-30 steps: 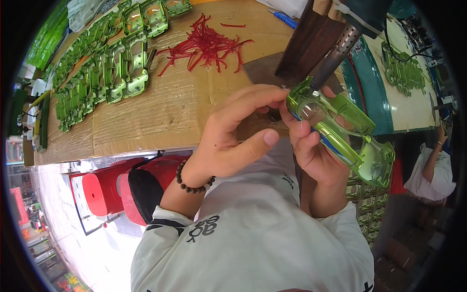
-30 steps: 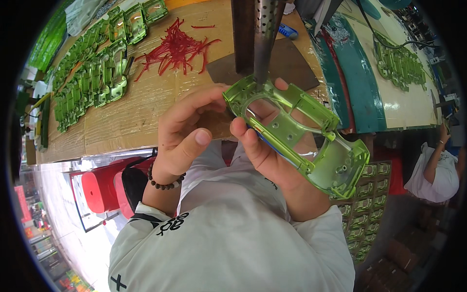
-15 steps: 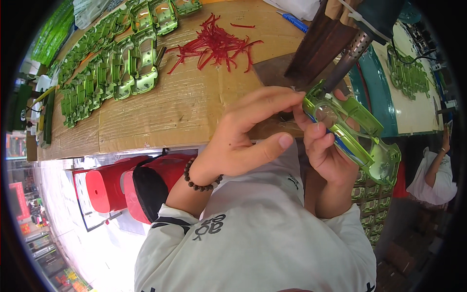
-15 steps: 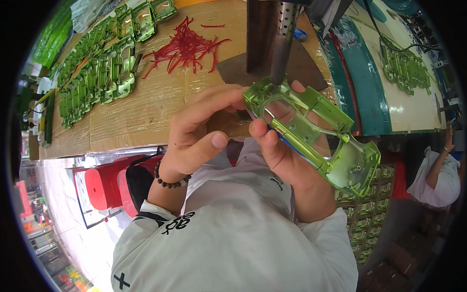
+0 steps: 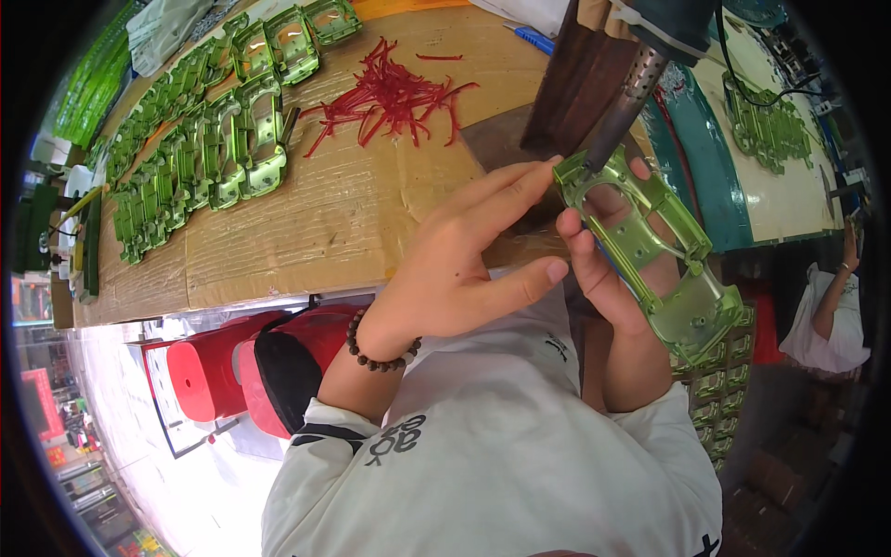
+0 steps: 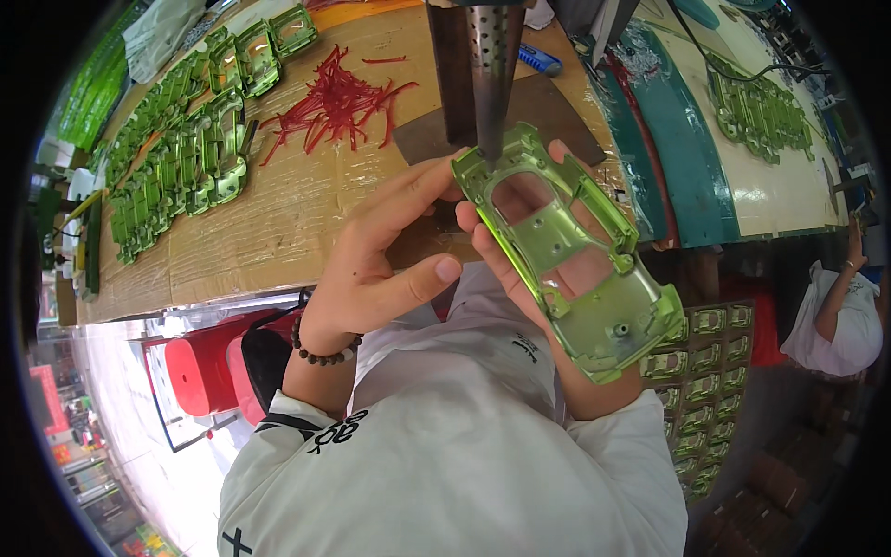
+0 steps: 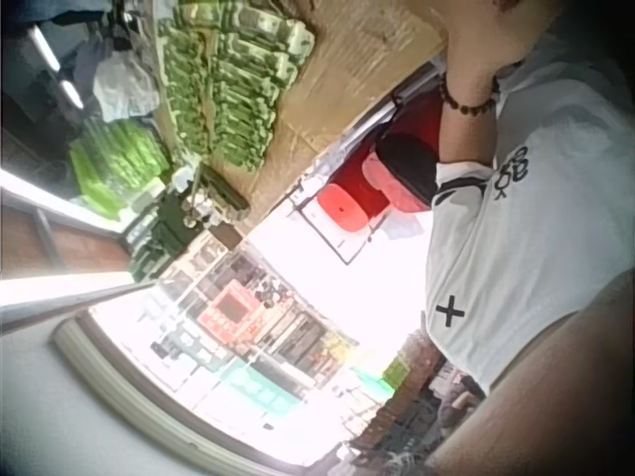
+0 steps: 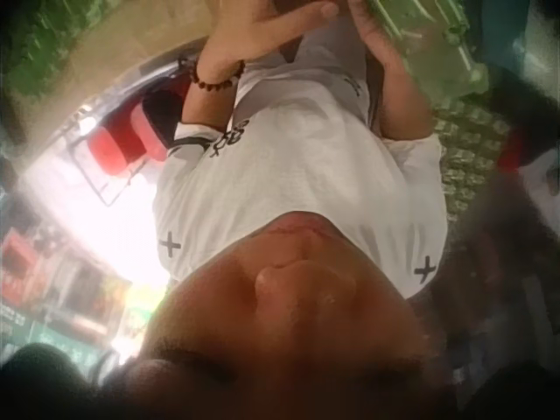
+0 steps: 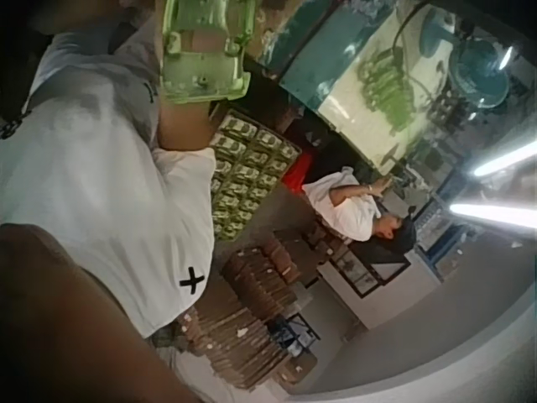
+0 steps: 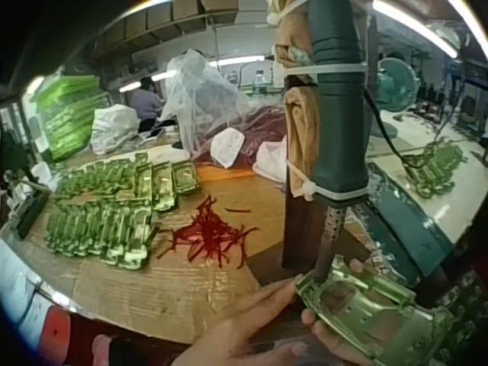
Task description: The person repeatedly picks up green plastic frames from a table, inserts a small red strip into a slot on the frame, and places the finished unit back on the table. The person handles the frames one at a time and continues the cycle throughout the clip.
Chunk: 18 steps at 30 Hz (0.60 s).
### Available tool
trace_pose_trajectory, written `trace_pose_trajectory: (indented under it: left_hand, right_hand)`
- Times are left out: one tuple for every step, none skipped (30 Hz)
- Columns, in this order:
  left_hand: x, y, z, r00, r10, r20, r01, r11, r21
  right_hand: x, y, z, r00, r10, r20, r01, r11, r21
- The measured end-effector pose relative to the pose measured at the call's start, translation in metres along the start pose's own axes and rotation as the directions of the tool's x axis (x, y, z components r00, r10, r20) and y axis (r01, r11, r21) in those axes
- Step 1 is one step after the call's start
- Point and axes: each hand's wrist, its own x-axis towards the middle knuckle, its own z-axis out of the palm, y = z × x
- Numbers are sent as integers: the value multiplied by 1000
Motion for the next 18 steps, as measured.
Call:
trace_pose_trajectory:
  left_hand:
    - [1, 1, 0, 1000, 6, 3, -6, 999, 35]
    - [2, 2, 0, 1000, 11, 6, -12, 998, 69]
    - [3, 2, 0, 1000, 17, 9, -18, 994, 104]
    - [3, 2, 1, 1000, 12, 8, -13, 994, 104]
    - [3, 2, 1, 1000, 8, 7, -9, 994, 105]
    - [3, 2, 2, 1000, 3, 6, -4, 994, 105]
    - [4, 1, 2, 1000, 16, -2, -16, 995, 103]
    - [5, 1, 4, 1000, 29, -10, -27, 994, 101]
    - [5, 0, 4, 999, 41, -18, -39, 994, 99]
    - [5, 0, 4, 999, 35, -11, -34, 995, 91]
    - [6, 1, 3, 1000, 29, -3, -29, 996, 82]
    - [6, 1, 3, 1000, 23, 5, -23, 997, 74]
    - [6, 1, 3, 999, 36, 6, -37, 997, 72]
    - [7, 1, 3, 999, 50, 7, -50, 996, 70]
    - [7, 1, 3, 998, 63, 7, -64, 996, 68]
    - [7, 1, 3, 998, 62, 4, -62, 996, 66]
    - [7, 0, 4, 998, 60, 2, -60, 996, 64]
    - [7, 0, 5, 998, 59, -2, -59, 996, 63]
  right_hand:
    - [0, -1, -3, 1000, -24, 4, 24, 1000, -16]
    - [0, -1, -3, 999, -33, 13, 34, 999, -23]
    - [0, -2, -3, 999, -43, 22, 44, 999, -30]
    - [2, -2, 0, 999, -38, 36, 39, 999, -30]
    - [3, -3, 1, 999, -19, 49, 20, 1000, -16]
    - [4, -4, 2, 998, -1, 61, 1, 1000, -2]
    - [6, -6, 3, 997, 32, 75, -34, 999, 25]
    - [7, -7, 3, 994, 64, 89, -69, 996, 52]
    - [7, -7, 7, 993, 68, 94, -72, 997, 42]
    - [8, -7, 11, 992, 75, 99, -78, 996, 32]
    - [8, -7, 13, 991, 81, 105, -83, 996, 22]
    - [8, -7, 12, 992, 71, 107, -74, 997, 23]
    - [8, -6, 12, 992, 62, 107, -64, 998, 22]
    - [7, -5, 11, 993, 52, 108, -55, 998, 22]
    - [5, -4, 9, 995, 18, 96, -19, 1000, 11]
    - [2, -3, 5, 996, -17, 85, 17, 1000, -1]
    - [1, -2, 5, 996, -35, 78, 36, 999, -9]
    - [0, -1, 4, 996, -53, 71, 54, 998, -16]
